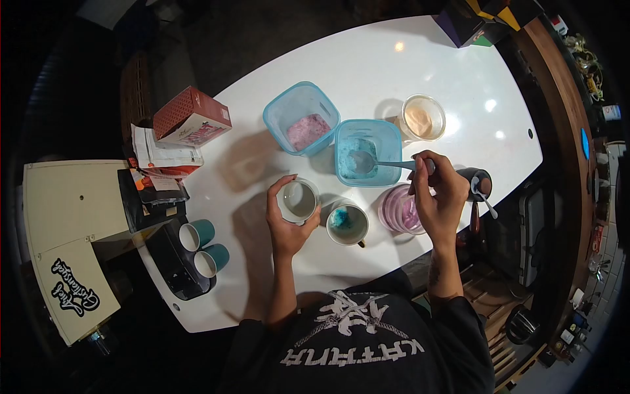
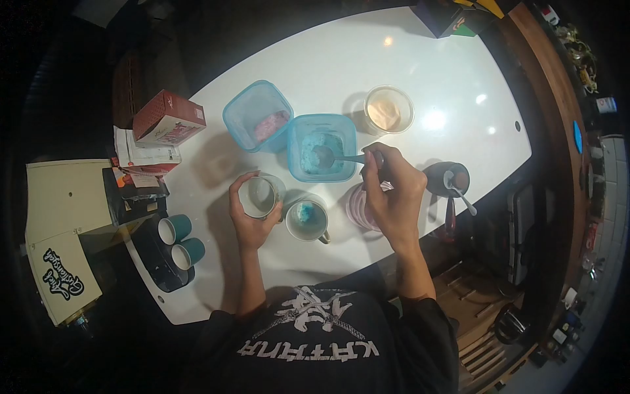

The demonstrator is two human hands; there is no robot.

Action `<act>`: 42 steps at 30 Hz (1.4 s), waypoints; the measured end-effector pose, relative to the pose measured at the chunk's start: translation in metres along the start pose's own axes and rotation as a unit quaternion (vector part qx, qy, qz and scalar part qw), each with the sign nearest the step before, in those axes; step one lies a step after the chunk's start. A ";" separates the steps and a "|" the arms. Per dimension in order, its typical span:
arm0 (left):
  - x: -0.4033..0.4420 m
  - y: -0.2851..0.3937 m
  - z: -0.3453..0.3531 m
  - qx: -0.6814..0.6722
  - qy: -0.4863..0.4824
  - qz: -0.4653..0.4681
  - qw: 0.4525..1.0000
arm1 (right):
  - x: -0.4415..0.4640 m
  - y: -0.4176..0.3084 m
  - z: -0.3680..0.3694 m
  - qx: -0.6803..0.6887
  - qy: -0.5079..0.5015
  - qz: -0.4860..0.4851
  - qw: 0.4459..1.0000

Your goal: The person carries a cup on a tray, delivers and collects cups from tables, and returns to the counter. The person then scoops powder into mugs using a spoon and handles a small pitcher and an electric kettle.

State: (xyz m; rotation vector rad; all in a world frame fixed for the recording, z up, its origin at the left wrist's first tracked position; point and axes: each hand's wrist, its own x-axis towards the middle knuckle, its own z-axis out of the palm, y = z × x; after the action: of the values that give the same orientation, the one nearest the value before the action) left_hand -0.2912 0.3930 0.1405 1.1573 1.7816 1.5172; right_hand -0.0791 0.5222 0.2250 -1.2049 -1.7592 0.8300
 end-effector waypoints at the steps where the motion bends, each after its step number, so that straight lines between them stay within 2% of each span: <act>1: 0.000 0.000 0.000 -0.007 0.000 -0.010 1.000 | 0.000 0.000 0.000 0.000 0.001 0.000 1.000; 10: 0.001 0.000 -0.001 0.029 0.001 0.021 0.999 | -0.001 -0.001 0.001 0.011 0.009 0.005 1.000; 13: 0.000 0.002 0.000 -0.008 0.001 -0.009 1.000 | 0.000 0.001 0.001 0.012 0.017 -0.009 1.000; 22: 0.001 0.001 0.000 0.006 0.000 0.007 1.000 | -0.001 -0.003 0.004 0.020 0.005 0.013 1.000; 31: -0.001 0.000 -0.001 -0.020 -0.011 -0.010 1.000 | -0.005 -0.005 0.001 0.077 0.008 0.044 0.996; 33: -0.001 0.000 -0.001 -0.030 -0.010 -0.012 0.999 | -0.006 -0.003 -0.002 0.144 0.009 0.074 0.987; 35: -0.002 -0.001 -0.001 -0.039 -0.007 -0.013 0.999 | -0.007 -0.007 -0.005 0.146 0.022 0.082 0.986; 40: 0.000 -0.013 0.002 -0.058 0.023 0.046 0.997 | -0.008 -0.006 -0.016 0.190 0.065 0.102 0.974; 42: 0.000 -0.014 0.002 -0.058 0.023 0.042 0.997 | -0.009 -0.005 -0.021 0.190 0.072 0.090 0.975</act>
State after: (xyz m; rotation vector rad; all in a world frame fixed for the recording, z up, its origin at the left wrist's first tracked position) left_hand -0.2935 0.3934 0.1263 1.1610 1.6683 1.6860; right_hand -0.0609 0.5137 0.2361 -1.1424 -1.3148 1.0991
